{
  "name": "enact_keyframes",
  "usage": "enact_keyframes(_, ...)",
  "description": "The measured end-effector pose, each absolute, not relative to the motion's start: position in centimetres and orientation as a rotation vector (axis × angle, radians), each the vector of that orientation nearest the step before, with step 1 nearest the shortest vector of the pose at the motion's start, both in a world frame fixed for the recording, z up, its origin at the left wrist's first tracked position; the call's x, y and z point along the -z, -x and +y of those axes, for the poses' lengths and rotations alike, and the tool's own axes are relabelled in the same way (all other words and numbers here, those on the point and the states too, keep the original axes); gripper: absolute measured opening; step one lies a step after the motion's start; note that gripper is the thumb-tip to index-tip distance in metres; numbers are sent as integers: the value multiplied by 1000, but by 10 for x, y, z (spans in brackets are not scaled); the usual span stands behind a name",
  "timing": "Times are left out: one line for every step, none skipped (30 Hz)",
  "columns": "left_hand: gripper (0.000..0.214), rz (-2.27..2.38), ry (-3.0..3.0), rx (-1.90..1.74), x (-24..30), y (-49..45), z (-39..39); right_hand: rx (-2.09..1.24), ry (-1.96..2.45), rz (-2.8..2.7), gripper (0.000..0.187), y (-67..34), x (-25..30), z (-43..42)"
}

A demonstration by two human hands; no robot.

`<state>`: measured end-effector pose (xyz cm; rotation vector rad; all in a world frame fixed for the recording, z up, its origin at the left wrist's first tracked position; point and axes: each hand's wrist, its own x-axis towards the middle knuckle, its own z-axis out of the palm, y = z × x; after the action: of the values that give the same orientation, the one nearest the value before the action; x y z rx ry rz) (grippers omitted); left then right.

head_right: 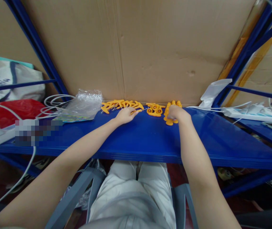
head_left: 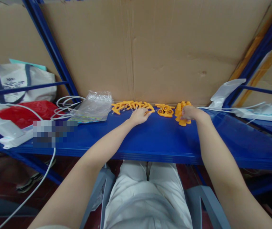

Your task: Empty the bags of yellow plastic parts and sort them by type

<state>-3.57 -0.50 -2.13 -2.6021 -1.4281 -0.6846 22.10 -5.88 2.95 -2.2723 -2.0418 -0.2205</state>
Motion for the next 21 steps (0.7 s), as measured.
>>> enact_keyframes(36,-1429,2600,682,21,36,-5,110,2353,-2039,22,-218,-31,-61)
enact_keyframes(36,-1429,2598,680,21,36,-6,14,2404,-2028,22,-215,-32,-63)
enact_keyframes(36,-1428,2598,679,21,36,-6,-52,2433,-2011,22,-212,-33,-65)
enact_keyframes(36,-1428,2599,681,21,36,-5,-84,2431,-1997,22,-210,-34,-66)
enact_keyframes(36,-1428,2600,683,22,36,-5,-97,2414,-1990,21,-209,-34,-66)
enact_keyframes(35,-1428,2601,688,22,36,-5,-98,2390,-1991,20,-208,-33,-66)
enact_keyframes(35,-1427,2602,693,22,36,-4,-99,2363,-2002,19,-208,-32,-64)
enact_keyframes(35,-1425,2604,699,22,36,-4,-98,2332,-2022,18,-208,-30,-63)
enact_keyframes(35,-1423,2606,703,22,36,-4,-97,2300,-2044,18,-209,-29,-60)
enact_keyframes(36,-1421,2608,705,22,35,-4,-96,2268,-2070,18,-209,-27,-58)
enact_keyframes(35,-1419,2609,704,22,35,-4,-92,2239,-2097,17,-209,-26,-56)
enact_keyframes(35,-1420,2608,703,22,35,-4,-80,2214,-2123,17,-209,-25,-55)
enact_keyframes(35,-1421,2605,702,22,35,-4,-55,2190,-2147,17,-208,-24,-54)
enact_keyframes(35,-1423,2603,704,22,35,-4,-19,2172,-2166,19,-208,-24,-53)
enact_keyframes(35,-1422,2601,706,22,35,-4,26,2157,-2177,21,-206,-23,-53)
enact_keyframes(35,-1418,2602,710,22,35,-3,67,2146,-2182,24,-205,-23,-53)
enact_keyframes(35,-1411,2604,717,23,35,-3,97,2139,-2180,27,-204,-23,-53)
enact_keyframes(36,-1403,2607,725,23,35,-2,112,2135,-2174,30,-203,-22,-53)
enact_keyframes(36,-1394,2610,732,24,35,-2,116,2132,-2166,33,-203,-21,-53)
enact_keyframes(37,-1387,2612,738,24,35,-1,118,2128,-2158,36,-202,-20,-52)
enact_keyframes(38,-1382,2613,740,24,35,-1,123,2121,-2151,39,-202,-19,-52)
